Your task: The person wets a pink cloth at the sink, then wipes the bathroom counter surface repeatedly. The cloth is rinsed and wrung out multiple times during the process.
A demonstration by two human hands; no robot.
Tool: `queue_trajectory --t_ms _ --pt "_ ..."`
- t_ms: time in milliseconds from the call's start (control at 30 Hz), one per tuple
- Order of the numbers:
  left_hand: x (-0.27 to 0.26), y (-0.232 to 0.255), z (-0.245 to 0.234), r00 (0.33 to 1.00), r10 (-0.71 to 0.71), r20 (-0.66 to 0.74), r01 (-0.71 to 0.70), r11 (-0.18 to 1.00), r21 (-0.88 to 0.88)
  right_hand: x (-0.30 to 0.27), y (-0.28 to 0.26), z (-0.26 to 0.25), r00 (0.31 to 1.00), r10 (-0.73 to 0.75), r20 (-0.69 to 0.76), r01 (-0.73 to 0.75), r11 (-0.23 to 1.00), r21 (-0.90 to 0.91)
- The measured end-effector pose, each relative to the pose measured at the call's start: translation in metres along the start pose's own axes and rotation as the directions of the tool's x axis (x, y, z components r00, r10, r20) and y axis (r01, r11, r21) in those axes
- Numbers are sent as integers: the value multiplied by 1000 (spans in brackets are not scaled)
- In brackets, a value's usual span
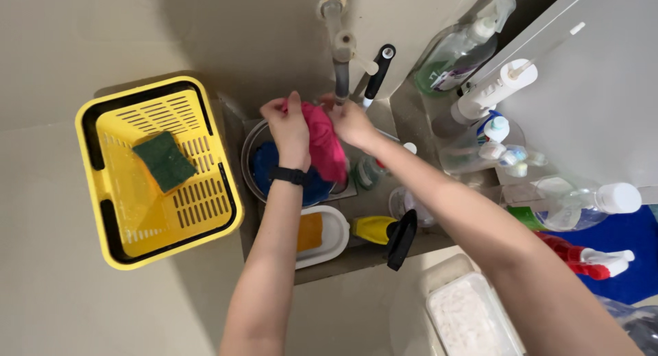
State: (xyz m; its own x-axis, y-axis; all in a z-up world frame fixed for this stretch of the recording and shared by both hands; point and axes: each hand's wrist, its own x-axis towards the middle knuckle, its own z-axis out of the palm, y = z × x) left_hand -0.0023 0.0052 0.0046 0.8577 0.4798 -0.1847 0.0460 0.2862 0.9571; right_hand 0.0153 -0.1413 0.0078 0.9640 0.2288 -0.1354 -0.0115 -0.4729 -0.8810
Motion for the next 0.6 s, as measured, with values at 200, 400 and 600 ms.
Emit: queue_trajectory --t_ms 200,400,600 --pt "-13 19 -7 989 -34 141 46 995 -83 -36 -37 -26 973 -26 230 -31 970 240" --pt "-18 29 -5 904 -90 418 77 996 48 -22 -29 -22 999 -21 39 26 993 -119" --pt "-21 35 -19 812 197 550 -477 767 429 -7 -5 -32 999 41 18 -45 964 261"
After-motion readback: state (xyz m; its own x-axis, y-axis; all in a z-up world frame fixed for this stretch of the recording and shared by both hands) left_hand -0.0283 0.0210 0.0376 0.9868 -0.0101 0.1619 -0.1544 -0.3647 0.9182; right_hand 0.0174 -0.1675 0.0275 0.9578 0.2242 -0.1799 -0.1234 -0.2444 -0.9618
